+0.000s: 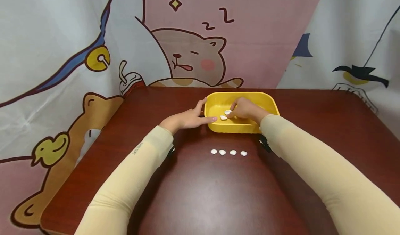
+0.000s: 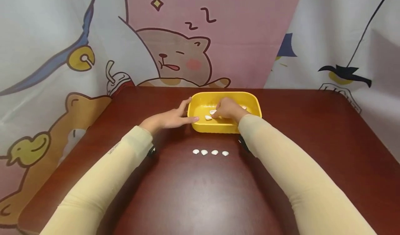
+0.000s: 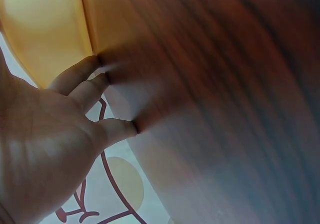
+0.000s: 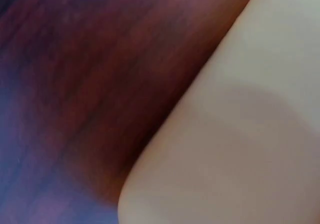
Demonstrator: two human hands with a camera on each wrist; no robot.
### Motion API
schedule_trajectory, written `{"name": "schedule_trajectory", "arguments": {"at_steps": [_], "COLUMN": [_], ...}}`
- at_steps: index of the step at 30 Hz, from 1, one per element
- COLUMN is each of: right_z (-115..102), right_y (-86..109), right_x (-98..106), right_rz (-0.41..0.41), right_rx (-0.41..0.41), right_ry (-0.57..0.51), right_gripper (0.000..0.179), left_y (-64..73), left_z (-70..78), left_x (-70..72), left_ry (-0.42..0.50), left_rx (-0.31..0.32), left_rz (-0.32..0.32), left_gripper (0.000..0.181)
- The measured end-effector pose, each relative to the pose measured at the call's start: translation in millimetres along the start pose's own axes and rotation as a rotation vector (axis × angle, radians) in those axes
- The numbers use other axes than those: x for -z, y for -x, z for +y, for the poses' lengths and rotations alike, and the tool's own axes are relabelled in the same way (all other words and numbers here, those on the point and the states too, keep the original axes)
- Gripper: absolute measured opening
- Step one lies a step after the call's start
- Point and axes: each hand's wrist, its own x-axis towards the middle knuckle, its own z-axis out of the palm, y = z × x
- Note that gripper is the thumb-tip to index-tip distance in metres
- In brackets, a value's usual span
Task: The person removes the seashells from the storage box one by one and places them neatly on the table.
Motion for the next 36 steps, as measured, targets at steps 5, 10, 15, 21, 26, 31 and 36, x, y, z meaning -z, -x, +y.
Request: {"name": "schedule_trajectory", "arguments": {"at_steps": [5,10,15,21,26,31,36], "right_z": [-5.4,-9.0,-11.8,-13.9,-16.3,-15.1,-12.0], "right_y": [-6.5,-7.2,-7.0,-4.4,-0.6,3.3,6.0], "right_x": [2.1,0.7,-3.7,-7.4,-4.9,-3.5,-4.7], "right_rz": [0.035,0.038,0.043,0.024,0.013,0.014,0.009], "right_rx": [0.016,0.04,0.028,0.002,-0.007,0.012,0.036], "right_ry": [0.047,0.084,0.101,0.099,0.111,0.127,0.164], "right_gripper": [0.036,0.038,0.037,0.031,0.025,0.023,0.022], "left_y": [-0.7,-1.3,-0.6,2.2,3.1,1.5,-0.1], "left_z": [0.5,-0.5,-4.1,-4.7,-2.1,0.3,-0.3], "left_x": [7.3,10.1,7.6,2.1,2.7,1.8,-3.0], "left_ry": [0.02,0.025,0.03,0.034,0.029,0.017,0.014], "left_rx": [-0.003,0.003,0.014,0.019,0.019,0.011,0.017], "left_rz": [0.018,0.01,0.01,0.01,0.011,0.015,0.005], "left_gripper": [0.115,0.115,0.115,0.117,0.117,0.116,0.117]}}
